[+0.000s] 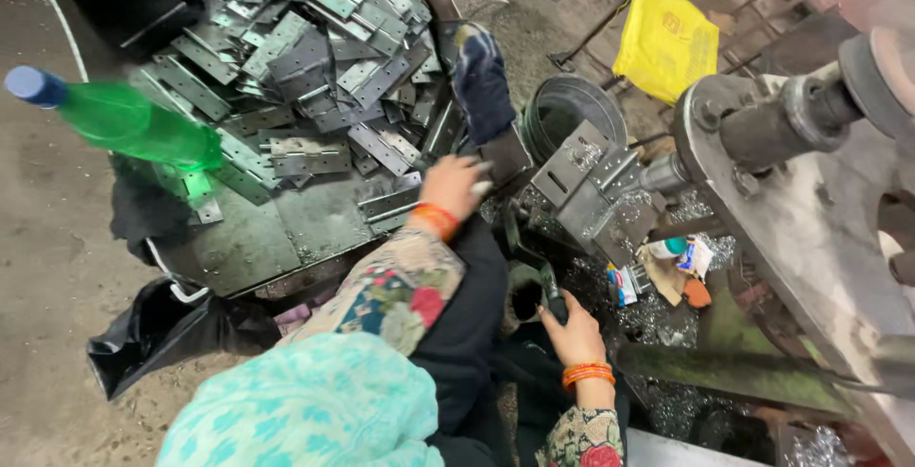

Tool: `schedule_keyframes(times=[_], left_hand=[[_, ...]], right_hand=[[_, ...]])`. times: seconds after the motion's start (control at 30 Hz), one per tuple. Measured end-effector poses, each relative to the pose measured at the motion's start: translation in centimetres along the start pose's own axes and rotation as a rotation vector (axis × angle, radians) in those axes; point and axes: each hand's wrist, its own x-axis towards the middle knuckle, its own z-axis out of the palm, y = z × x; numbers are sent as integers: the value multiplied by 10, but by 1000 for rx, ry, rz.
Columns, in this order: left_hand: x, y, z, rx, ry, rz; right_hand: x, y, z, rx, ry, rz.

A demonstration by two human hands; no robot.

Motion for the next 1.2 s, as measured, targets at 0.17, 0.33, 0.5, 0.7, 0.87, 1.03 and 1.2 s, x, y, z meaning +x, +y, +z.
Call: schedule_keyframes(times=[0.17,0.33,0.5,0.7,0.87,1.03,1.2], left_hand=[[-77,-114,0,353,-208,-298],[-95,-141,9,207,-110,-324],[-87,-142,9,-67,-64,-480],[-58,-126,-7,-72,-36,-431],[-4,-76,-58,-240,148,-239],[57,13,-58,-461,-48,-264],[86,101,30,-589,-29,-83]], right_hand=[[-4,-23,-11,-64,-11,33],[-5,-23,-11,-58,-7,50],[-5,-21,-8,-57,-22,91],[-8,-18,-7,8,29,41],[-12,-26,-9,51,21,64],[-16,-25,-12,59,-29,109],[-13,-18,-5,83,35,35]])
